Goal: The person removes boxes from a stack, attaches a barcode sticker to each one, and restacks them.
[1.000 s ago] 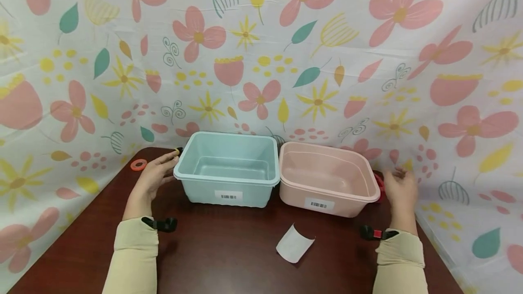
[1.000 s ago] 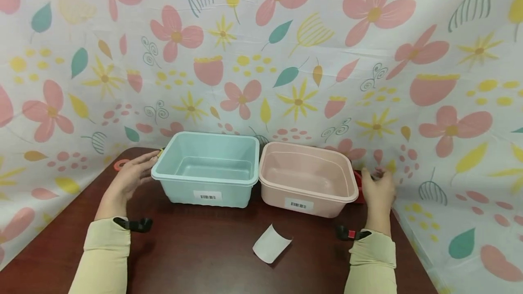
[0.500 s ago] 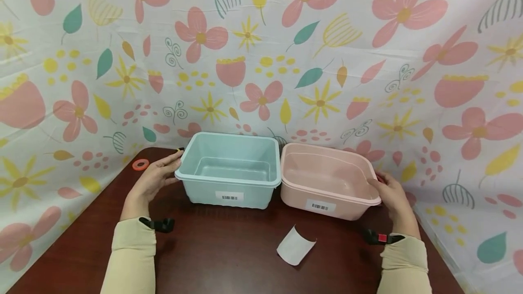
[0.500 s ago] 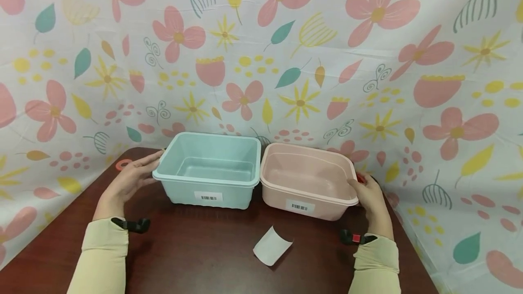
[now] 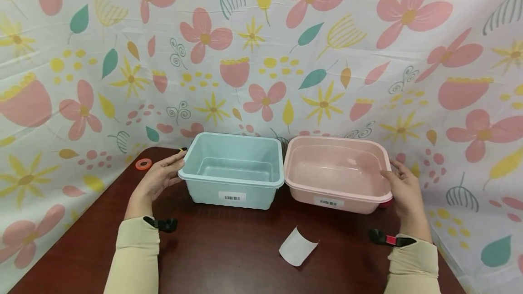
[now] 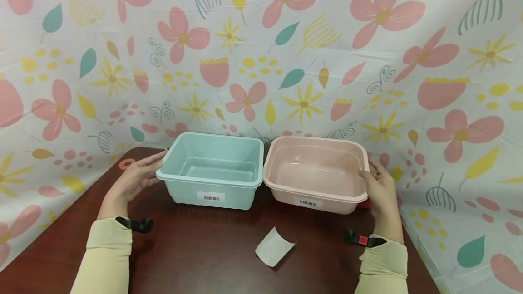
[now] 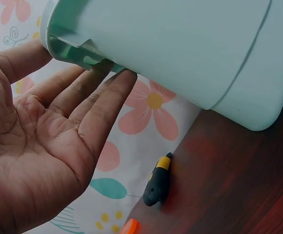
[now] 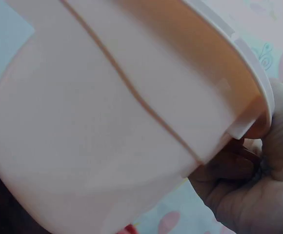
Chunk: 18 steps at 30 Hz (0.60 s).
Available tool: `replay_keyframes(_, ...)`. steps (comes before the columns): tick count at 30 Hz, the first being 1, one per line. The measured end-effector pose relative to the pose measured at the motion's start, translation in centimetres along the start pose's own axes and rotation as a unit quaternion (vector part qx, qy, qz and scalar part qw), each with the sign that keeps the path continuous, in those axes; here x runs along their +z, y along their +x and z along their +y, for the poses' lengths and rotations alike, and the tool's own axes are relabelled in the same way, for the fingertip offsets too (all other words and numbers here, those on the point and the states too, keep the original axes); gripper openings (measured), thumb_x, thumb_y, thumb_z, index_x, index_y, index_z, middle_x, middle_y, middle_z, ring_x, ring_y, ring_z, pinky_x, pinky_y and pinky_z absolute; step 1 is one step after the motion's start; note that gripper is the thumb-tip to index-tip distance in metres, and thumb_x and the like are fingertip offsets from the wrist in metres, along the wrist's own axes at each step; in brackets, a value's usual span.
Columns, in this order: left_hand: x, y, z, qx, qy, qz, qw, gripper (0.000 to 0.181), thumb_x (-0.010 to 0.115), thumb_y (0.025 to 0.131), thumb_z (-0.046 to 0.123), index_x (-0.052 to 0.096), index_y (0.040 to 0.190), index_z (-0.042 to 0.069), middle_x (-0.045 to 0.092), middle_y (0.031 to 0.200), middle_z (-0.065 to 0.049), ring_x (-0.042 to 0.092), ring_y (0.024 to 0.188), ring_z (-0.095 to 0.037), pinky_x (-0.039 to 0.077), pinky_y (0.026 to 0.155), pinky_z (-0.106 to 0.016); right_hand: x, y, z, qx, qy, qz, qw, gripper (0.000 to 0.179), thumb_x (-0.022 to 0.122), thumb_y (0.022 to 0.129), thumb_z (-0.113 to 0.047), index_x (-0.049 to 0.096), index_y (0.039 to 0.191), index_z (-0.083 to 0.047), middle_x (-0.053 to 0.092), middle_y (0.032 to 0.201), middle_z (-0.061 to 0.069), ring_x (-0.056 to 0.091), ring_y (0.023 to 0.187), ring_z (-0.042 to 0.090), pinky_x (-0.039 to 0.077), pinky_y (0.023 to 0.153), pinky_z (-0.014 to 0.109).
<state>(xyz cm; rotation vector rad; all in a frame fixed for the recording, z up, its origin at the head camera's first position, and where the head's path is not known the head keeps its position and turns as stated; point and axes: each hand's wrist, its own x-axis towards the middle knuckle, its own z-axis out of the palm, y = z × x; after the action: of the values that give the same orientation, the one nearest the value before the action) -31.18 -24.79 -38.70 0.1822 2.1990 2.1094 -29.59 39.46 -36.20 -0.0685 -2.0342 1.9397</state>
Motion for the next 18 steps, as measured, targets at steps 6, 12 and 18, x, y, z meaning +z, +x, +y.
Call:
replay_keyframes(6, -0.1, 0.1, 0.0, 0.001, -0.013, -0.002, 0.9999, 0.064, 0.061, 0.101, 0.035, 0.036, 0.157, 0.015, 0.033, 0.161, -0.01, 0.058, 0.127, -0.023, 0.054, 0.09, -0.029, 0.5, -0.6, -2.4, 0.009, 0.095, 0.074, 0.9927, 0.064, 0.063, 0.096, -0.002, 0.035, 0.153, 0.002, 0.063, 0.114, -0.002, 0.065, 0.088, 0.0, 0.055, 0.069, 0.016)
replay_keyframes(12, -0.2, 0.0, -0.2, -0.003, -0.021, -0.011, 0.9997, 0.065, 0.059, 0.103, 0.034, 0.032, 0.158, 0.014, 0.033, 0.161, -0.013, 0.055, 0.13, -0.025, 0.052, 0.096, -0.035, 2.8, -1.8, -5.2, -0.025, 0.273, 0.111, 0.9554, 0.059, 0.067, 0.09, 0.009, 0.048, 0.145, 0.002, 0.071, 0.107, 0.006, 0.073, 0.082, 0.013, 0.058, 0.064, 0.025)
replay_keyframes(18, -0.2, 0.0, -0.4, 0.001, -0.024, -0.022, 0.9995, 0.065, 0.058, 0.103, 0.034, 0.03, 0.159, 0.014, 0.032, 0.161, -0.014, 0.053, 0.132, -0.025, 0.052, 0.095, -0.034, 8.1, -3.1, -7.2, -0.042, 0.282, 0.127, 0.9499, 0.047, 0.07, 0.088, 0.008, 0.061, 0.133, 0.001, 0.066, 0.121, 0.013, 0.071, 0.088, 0.018, 0.058, 0.066, 0.025)
